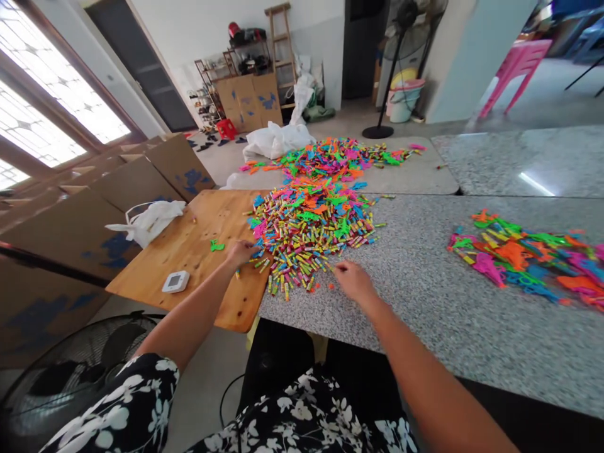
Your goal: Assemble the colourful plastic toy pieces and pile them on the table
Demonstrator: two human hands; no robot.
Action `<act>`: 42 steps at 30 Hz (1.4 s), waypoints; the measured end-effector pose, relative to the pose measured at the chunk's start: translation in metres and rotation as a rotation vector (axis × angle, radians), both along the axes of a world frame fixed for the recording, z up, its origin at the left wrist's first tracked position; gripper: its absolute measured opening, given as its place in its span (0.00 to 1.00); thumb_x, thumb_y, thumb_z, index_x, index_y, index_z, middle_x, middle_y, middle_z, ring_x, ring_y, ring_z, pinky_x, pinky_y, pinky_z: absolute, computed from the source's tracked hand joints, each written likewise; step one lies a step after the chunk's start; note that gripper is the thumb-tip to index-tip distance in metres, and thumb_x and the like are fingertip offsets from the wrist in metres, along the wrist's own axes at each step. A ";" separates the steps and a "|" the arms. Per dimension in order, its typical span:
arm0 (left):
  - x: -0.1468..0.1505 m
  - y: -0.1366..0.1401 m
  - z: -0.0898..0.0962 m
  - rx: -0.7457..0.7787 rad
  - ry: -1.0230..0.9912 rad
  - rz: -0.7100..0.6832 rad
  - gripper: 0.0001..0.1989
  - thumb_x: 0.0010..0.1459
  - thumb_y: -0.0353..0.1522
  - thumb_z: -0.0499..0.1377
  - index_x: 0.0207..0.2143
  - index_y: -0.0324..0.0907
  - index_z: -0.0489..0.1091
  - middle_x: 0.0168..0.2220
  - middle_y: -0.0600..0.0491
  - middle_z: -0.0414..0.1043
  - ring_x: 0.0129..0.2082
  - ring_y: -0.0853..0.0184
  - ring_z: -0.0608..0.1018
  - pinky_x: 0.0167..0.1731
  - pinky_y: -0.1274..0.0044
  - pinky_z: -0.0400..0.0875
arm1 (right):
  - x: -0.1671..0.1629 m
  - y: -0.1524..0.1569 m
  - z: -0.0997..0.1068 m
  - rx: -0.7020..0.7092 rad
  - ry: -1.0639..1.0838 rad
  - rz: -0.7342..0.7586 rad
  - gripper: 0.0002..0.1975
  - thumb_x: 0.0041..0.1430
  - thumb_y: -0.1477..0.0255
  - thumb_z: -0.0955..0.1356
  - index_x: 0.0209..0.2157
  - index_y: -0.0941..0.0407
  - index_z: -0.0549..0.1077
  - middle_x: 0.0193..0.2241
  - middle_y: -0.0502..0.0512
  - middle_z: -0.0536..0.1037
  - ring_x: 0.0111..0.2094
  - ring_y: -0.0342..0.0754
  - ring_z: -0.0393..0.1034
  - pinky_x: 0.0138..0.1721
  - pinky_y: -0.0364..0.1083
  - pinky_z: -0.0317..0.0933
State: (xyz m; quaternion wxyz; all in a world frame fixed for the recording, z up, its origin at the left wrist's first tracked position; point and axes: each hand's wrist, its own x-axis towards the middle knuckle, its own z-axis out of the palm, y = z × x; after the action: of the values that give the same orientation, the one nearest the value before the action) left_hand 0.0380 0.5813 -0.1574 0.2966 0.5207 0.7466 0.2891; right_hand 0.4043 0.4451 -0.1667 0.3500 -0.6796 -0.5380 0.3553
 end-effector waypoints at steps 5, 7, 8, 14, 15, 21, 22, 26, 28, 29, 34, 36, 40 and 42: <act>0.005 0.004 0.007 -0.029 -0.112 0.048 0.16 0.47 0.29 0.72 0.24 0.42 0.64 0.19 0.58 0.66 0.28 0.67 0.72 0.28 0.79 0.60 | -0.051 0.016 -0.004 -0.031 -0.590 0.044 0.13 0.67 0.72 0.66 0.49 0.59 0.78 0.53 0.69 0.77 0.46 0.56 0.77 0.44 0.49 0.66; 0.008 -0.002 0.016 0.001 -0.198 0.058 0.15 0.52 0.30 0.70 0.26 0.42 0.64 0.20 0.59 0.66 0.25 0.70 0.71 0.27 0.80 0.62 | -0.047 0.021 -0.006 -0.088 -0.630 0.055 0.14 0.68 0.70 0.65 0.49 0.60 0.78 0.53 0.70 0.76 0.44 0.55 0.78 0.42 0.48 0.65; 0.010 -0.007 0.020 0.015 -0.247 0.056 0.14 0.54 0.32 0.68 0.27 0.42 0.63 0.21 0.59 0.67 0.24 0.71 0.71 0.27 0.80 0.64 | -0.043 0.023 -0.007 -0.097 -0.620 0.069 0.13 0.68 0.70 0.65 0.47 0.60 0.79 0.51 0.69 0.77 0.43 0.55 0.78 0.42 0.48 0.65; 0.049 -0.052 0.035 0.039 -0.907 -0.083 0.12 0.55 0.32 0.69 0.36 0.41 0.68 0.32 0.55 0.78 0.29 0.72 0.79 0.32 0.79 0.76 | -0.025 0.016 0.006 0.060 -0.098 -0.061 0.09 0.61 0.65 0.69 0.34 0.56 0.78 0.31 0.56 0.80 0.31 0.49 0.74 0.35 0.46 0.65; 0.060 -0.059 0.036 0.036 -1.063 -0.105 0.13 0.53 0.30 0.70 0.37 0.41 0.69 0.33 0.55 0.79 0.29 0.72 0.80 0.34 0.79 0.77 | -0.027 0.010 0.013 0.095 0.091 -0.100 0.11 0.61 0.62 0.70 0.34 0.56 0.77 0.27 0.52 0.78 0.26 0.47 0.71 0.31 0.46 0.64; 0.128 -0.093 0.044 -0.071 -1.355 -0.094 0.13 0.53 0.27 0.71 0.38 0.42 0.72 0.36 0.55 0.82 0.34 0.69 0.84 0.45 0.72 0.80 | -0.055 -0.031 0.053 0.121 0.861 -0.062 0.20 0.49 0.57 0.77 0.36 0.54 0.72 0.28 0.48 0.79 0.20 0.42 0.68 0.21 0.43 0.64; 0.139 -0.096 0.045 -0.085 -1.370 -0.083 0.12 0.54 0.28 0.71 0.38 0.41 0.72 0.36 0.54 0.82 0.34 0.68 0.84 0.45 0.72 0.80 | -0.059 -0.036 0.055 0.111 0.901 -0.057 0.21 0.47 0.58 0.78 0.37 0.54 0.73 0.29 0.49 0.79 0.21 0.42 0.68 0.21 0.42 0.64; 0.169 -0.109 0.049 -0.089 -1.396 -0.088 0.12 0.52 0.31 0.73 0.37 0.40 0.74 0.35 0.53 0.82 0.33 0.68 0.83 0.40 0.75 0.77 | -0.066 -0.044 0.053 0.090 0.961 -0.063 0.23 0.47 0.58 0.77 0.41 0.56 0.77 0.27 0.48 0.78 0.20 0.41 0.68 0.21 0.42 0.64; 0.178 -0.115 0.051 -0.062 -1.403 -0.114 0.14 0.51 0.32 0.74 0.36 0.40 0.74 0.34 0.53 0.81 0.32 0.68 0.83 0.36 0.77 0.75 | -0.066 -0.044 0.050 0.085 0.966 -0.082 0.23 0.47 0.58 0.77 0.41 0.57 0.78 0.25 0.47 0.77 0.20 0.41 0.67 0.21 0.43 0.64; 0.182 -0.117 0.051 -0.045 -1.407 -0.130 0.14 0.50 0.33 0.74 0.36 0.40 0.74 0.34 0.54 0.81 0.32 0.68 0.82 0.35 0.77 0.74 | -0.065 -0.043 0.049 0.086 0.965 -0.092 0.22 0.47 0.58 0.77 0.40 0.57 0.79 0.24 0.47 0.76 0.20 0.41 0.66 0.20 0.43 0.63; 0.192 -0.124 0.055 -0.015 -1.445 -0.171 0.15 0.49 0.33 0.75 0.35 0.41 0.74 0.34 0.55 0.81 0.31 0.70 0.81 0.35 0.78 0.73 | -0.062 -0.043 0.048 0.118 0.996 -0.132 0.20 0.47 0.59 0.77 0.38 0.56 0.80 0.22 0.45 0.74 0.19 0.41 0.65 0.20 0.43 0.62; 0.194 -0.124 0.055 -0.022 -1.457 -0.148 0.14 0.50 0.32 0.74 0.35 0.41 0.73 0.35 0.55 0.81 0.33 0.70 0.81 0.38 0.78 0.73 | -0.061 -0.044 0.049 0.125 1.024 -0.144 0.20 0.47 0.60 0.77 0.39 0.56 0.80 0.22 0.45 0.74 0.19 0.41 0.65 0.21 0.42 0.62; 0.196 -0.126 0.055 -0.029 -1.440 -0.153 0.14 0.51 0.33 0.74 0.34 0.41 0.72 0.35 0.55 0.80 0.35 0.70 0.81 0.40 0.77 0.73 | -0.059 -0.045 0.051 0.096 1.100 -0.157 0.19 0.45 0.61 0.78 0.38 0.57 0.80 0.22 0.46 0.75 0.19 0.40 0.65 0.19 0.41 0.61; 0.197 -0.127 0.054 -0.023 -1.430 -0.178 0.15 0.51 0.34 0.75 0.34 0.41 0.72 0.34 0.55 0.80 0.33 0.71 0.81 0.39 0.77 0.73 | -0.058 -0.045 0.051 0.064 1.152 -0.159 0.19 0.44 0.62 0.78 0.36 0.57 0.80 0.22 0.46 0.75 0.18 0.39 0.65 0.19 0.41 0.60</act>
State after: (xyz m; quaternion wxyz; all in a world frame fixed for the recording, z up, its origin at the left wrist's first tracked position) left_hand 0.2348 0.4544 -0.1033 0.7406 0.2596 0.3275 0.5262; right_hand 0.3468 0.3997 -0.1155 0.6320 -0.4042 -0.2186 0.6240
